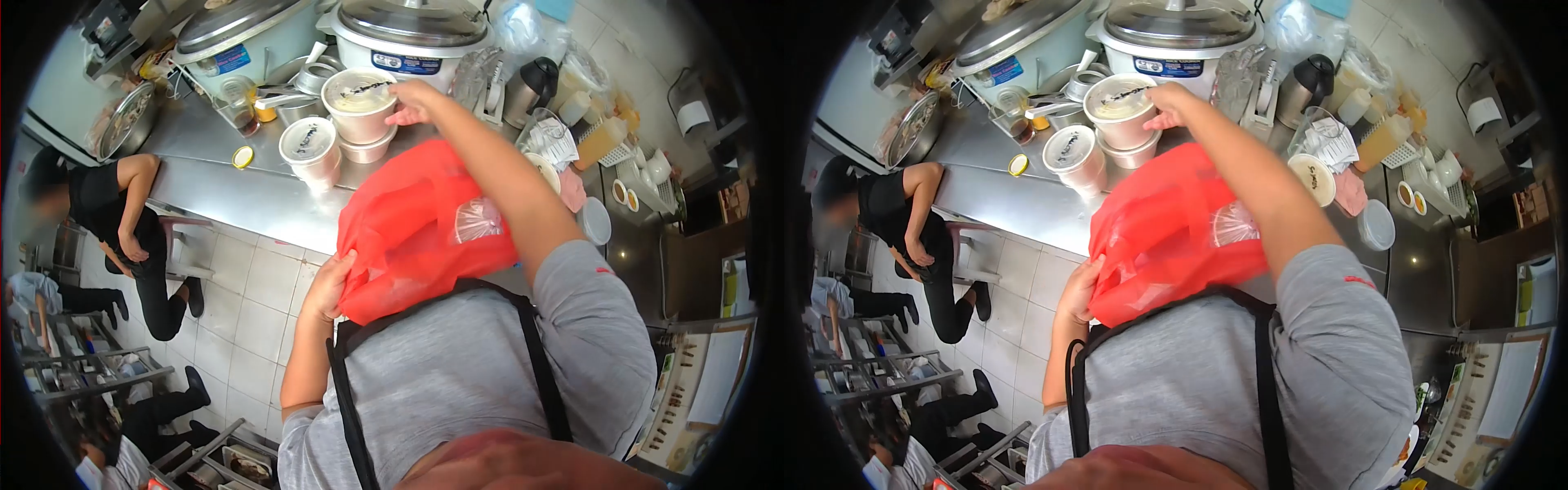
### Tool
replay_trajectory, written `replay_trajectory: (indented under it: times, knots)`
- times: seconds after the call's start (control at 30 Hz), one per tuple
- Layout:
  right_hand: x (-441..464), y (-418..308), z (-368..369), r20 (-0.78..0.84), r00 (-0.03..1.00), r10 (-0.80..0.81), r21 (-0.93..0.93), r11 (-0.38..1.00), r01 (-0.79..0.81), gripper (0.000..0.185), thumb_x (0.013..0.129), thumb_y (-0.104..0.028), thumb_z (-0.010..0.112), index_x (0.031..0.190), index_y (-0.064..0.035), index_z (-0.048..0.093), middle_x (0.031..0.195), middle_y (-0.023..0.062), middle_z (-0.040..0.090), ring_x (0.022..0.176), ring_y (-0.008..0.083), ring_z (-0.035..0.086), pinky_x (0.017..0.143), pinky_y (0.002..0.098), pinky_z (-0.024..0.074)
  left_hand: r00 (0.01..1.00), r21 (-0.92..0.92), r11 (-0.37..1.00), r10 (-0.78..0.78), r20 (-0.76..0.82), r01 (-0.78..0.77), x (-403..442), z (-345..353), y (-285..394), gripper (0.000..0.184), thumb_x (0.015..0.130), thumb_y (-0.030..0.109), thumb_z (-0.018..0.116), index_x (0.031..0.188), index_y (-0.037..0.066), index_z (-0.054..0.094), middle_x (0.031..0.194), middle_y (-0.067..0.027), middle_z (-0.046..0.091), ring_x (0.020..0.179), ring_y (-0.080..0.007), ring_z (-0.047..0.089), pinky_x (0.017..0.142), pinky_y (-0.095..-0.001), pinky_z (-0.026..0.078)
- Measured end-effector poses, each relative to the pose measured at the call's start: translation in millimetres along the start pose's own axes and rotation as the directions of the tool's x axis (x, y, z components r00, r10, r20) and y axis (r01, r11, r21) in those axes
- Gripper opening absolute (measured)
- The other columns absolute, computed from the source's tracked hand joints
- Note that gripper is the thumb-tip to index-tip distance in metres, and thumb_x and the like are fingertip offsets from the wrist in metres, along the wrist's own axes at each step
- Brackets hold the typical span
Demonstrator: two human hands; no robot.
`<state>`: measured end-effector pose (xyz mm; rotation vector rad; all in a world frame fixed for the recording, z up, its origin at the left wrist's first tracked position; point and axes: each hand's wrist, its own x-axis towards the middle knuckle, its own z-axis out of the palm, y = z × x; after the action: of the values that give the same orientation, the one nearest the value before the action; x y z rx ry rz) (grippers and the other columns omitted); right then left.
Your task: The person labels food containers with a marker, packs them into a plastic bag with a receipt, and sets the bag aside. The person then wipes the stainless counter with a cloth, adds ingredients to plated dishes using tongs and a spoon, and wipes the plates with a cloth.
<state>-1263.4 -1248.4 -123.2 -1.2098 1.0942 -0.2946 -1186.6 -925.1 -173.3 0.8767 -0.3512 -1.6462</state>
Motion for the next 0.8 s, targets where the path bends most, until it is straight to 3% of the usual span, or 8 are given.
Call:
replay_trajectory:
  times: [0.17,0.27,0.43,0.53,0.6,0.67,0.77,0.8]
  knots:
    - [6,15,12,-0.083,0.991,-0.102,0.03,0.994,0.105,0.029,0.08,-0.007,0.032,0.104,0.0002,0.044,0.081,0.0156,0.057,0.058,0.0214,0.06,0.042,0.0244,0.0483,0.997,0.002,1.0,-0.014,-0.075,0.015,-4,-4,-4,0.037,0.084,0.021,0.043,0.114,0.0,0.039,0.103,-0.01,0.052,0.086,-0.0177,0.054,0.075,-0.0291,0.045]
    - [-16,20,5,-0.14,0.966,-0.215,-0.016,0.976,0.215,0.028,0.078,-0.005,0.033,0.102,0.0012,0.045,0.078,0.0145,0.058,0.054,0.0198,0.059,0.039,0.0225,0.0471,0.997,-0.053,0.998,-0.043,-0.062,0.04,0,-8,-2,0.037,0.085,0.021,0.042,0.114,-0.001,0.039,0.103,-0.0109,0.052,0.086,-0.0182,0.055,0.074,-0.0294,0.045]
    - [-68,17,-24,-0.041,0.971,-0.235,0.012,0.972,0.236,0.034,0.072,0.0,0.037,0.105,-0.0004,0.044,0.073,0.0093,0.057,0.049,0.0105,0.054,0.035,0.0172,0.0398,0.993,-0.139,0.984,-0.119,-0.027,0.114,22,-16,4,0.035,0.085,0.021,0.04,0.11,-0.003,0.042,0.103,-0.013,0.053,0.089,-0.0207,0.055,0.076,-0.0311,0.046]
    - [-125,7,-29,-0.016,0.927,-0.375,-0.019,0.927,0.375,0.039,0.068,0.001,0.037,0.107,0.0015,0.044,0.072,0.0079,0.057,0.046,0.0088,0.052,0.034,0.0168,0.0391,0.991,-0.168,0.977,-0.128,0.04,0.133,42,-20,9,0.033,0.085,0.02,0.038,0.108,-0.003,0.043,0.103,-0.0137,0.053,0.091,-0.0215,0.054,0.078,-0.0327,0.045]
    - [-159,6,-42,0.121,0.922,-0.368,-0.055,0.925,0.376,0.038,0.067,0.0,0.037,0.104,0.0035,0.045,0.068,0.0084,0.056,0.041,0.0098,0.05,0.033,0.0184,0.0396,0.98,-0.209,0.966,-0.124,0.154,0.155,59,-29,19,0.032,0.086,0.019,0.036,0.107,-0.003,0.044,0.103,-0.0139,0.053,0.09,-0.0214,0.055,0.079,-0.033,0.045]
    - [-185,10,-35,0.13,0.931,-0.341,-0.044,0.936,0.349,0.04,0.065,0.003,0.037,0.104,0.0041,0.046,0.07,0.0095,0.057,0.041,0.0087,0.05,0.032,0.0181,0.0394,0.969,-0.28,0.948,-0.086,0.232,0.151,68,-30,24,0.031,0.086,0.019,0.034,0.106,-0.003,0.045,0.103,-0.0146,0.053,0.089,-0.022,0.055,0.079,-0.0334,0.045]
    - [-199,24,-28,0.2,0.943,-0.266,-0.03,0.96,0.277,0.044,0.066,0.005,0.038,0.109,0.0018,0.045,0.072,0.0087,0.058,0.042,0.0073,0.051,0.033,0.0175,0.0395,0.999,-0.267,0.963,-0.039,-0.015,0.033,76,-4,41,0.031,0.086,0.017,0.034,0.105,-0.004,0.044,0.095,-0.0165,0.056,0.083,-0.0238,0.058,0.076,-0.0347,0.048]
    - [-201,30,-24,0.219,0.944,-0.246,-0.077,0.96,0.268,0.044,0.067,0.004,0.039,0.11,0.0009,0.044,0.072,0.0082,0.058,0.042,0.0072,0.051,0.033,0.0173,0.0394,0.999,-0.264,0.963,-0.048,0.005,0.048,80,-6,45,0.031,0.086,0.018,0.033,0.105,-0.004,0.044,0.097,-0.0165,0.055,0.085,-0.0238,0.057,0.076,-0.0346,0.047]
